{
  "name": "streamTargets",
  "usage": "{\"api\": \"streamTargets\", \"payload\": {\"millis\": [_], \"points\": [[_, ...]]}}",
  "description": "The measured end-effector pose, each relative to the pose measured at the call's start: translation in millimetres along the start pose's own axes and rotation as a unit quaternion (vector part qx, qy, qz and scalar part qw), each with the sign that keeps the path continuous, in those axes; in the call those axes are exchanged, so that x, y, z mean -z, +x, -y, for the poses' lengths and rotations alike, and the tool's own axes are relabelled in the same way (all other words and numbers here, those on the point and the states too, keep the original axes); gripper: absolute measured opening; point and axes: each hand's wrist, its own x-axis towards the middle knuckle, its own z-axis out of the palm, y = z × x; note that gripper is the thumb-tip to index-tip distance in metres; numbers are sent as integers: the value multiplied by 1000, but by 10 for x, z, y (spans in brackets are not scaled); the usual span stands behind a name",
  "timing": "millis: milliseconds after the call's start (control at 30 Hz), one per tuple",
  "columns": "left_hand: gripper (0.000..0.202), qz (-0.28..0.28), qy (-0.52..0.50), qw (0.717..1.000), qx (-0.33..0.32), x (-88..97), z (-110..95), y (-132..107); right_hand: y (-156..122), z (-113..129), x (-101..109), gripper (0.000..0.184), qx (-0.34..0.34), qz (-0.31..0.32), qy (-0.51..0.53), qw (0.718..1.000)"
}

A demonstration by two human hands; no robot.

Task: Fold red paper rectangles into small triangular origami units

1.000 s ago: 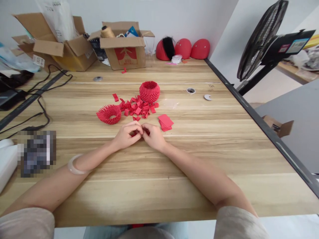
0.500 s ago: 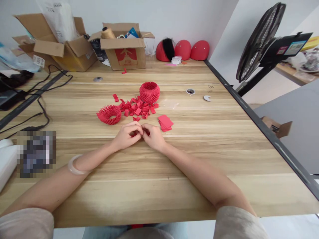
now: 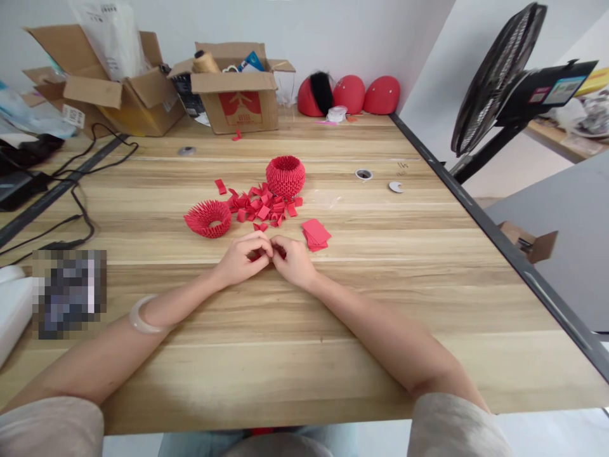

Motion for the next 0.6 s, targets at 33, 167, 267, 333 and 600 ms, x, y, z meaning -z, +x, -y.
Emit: {"api": "streamTargets", "payload": {"millis": [33, 167, 267, 333, 600], "points": [[10, 0, 0, 1000, 1, -1, 0, 1, -1, -3, -2, 15, 0, 1, 1, 1000], [10, -2, -1, 1000, 4, -3, 2, -3, -5, -14, -6, 16, -2, 5, 8, 1000], [10, -2, -3, 1000, 4, -1, -1, -4, -6, -8, -3, 16, -8, 5, 5, 1000], [10, -1, -3, 1000, 3, 1, -5, -2, -5, 1, 0, 16, -13, 7, 3, 1000], [11, 1, -3, 1000, 5, -7, -2, 5, 1, 2, 4, 16, -16, 12, 3, 1000]]}}
